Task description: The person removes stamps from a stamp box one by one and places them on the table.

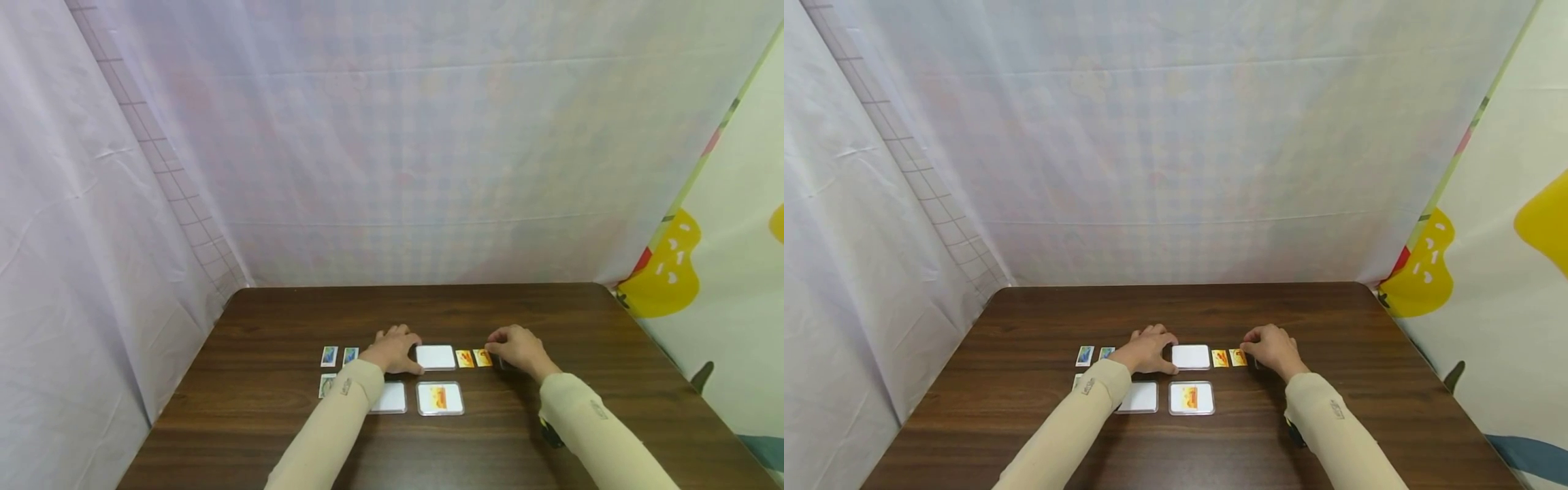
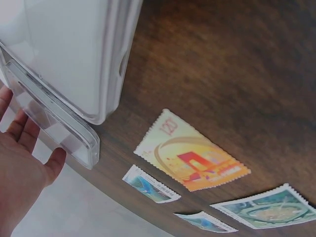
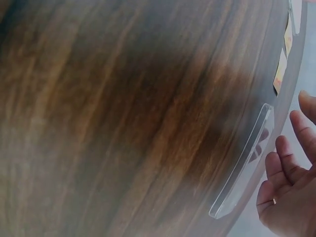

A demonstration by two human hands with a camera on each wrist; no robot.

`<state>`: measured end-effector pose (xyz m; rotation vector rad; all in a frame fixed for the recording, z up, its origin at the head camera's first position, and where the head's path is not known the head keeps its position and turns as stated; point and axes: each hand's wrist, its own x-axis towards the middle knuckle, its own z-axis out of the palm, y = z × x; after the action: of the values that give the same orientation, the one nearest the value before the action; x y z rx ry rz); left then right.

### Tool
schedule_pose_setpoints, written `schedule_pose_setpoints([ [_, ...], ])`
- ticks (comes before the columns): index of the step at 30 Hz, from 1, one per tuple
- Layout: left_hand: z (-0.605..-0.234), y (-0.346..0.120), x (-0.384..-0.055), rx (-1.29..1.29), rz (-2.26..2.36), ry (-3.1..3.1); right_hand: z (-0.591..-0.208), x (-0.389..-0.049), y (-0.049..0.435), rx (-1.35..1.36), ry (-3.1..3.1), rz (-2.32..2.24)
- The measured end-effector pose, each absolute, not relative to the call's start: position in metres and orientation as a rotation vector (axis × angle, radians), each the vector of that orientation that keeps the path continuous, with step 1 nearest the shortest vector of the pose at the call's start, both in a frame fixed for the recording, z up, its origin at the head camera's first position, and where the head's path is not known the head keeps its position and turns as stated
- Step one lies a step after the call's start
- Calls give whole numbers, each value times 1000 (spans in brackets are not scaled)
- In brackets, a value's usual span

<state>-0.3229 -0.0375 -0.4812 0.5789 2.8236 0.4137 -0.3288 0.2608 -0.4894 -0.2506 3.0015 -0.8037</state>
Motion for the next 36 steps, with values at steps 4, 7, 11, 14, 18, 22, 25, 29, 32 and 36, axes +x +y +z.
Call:
schedule_pose_setpoints([
  [4,-481,-38,-323,571,417,2821,-490,-329,263,-265,2987,-846],
  [7,-482,-38,-323,566,415,2821,-490,-328,266,-297,2981,-870],
  [11,-482,-38,-324,569,409,2823,-493,-327,270,-367,2976,-914],
  [14,-482,-38,-324,572,410,2824,-494,-325,275,-397,2959,-958],
  [18,-482,-38,-324,580,406,2823,-494,-323,284,-413,2945,-992],
  [22,-482,-38,-324,594,400,2825,-493,-320,293,-441,2937,-1014],
  [25,-481,-37,-323,596,402,2824,-491,-317,301,-466,2919,-1026],
  [29,-480,-37,-322,591,406,2820,-490,-314,311,-471,2901,-1005],
  [32,-479,-37,-322,587,404,2819,-490,-313,320,-483,2907,-959],
  [36,-480,-37,-323,592,392,2822,-492,-312,331,-498,2938,-882],
])
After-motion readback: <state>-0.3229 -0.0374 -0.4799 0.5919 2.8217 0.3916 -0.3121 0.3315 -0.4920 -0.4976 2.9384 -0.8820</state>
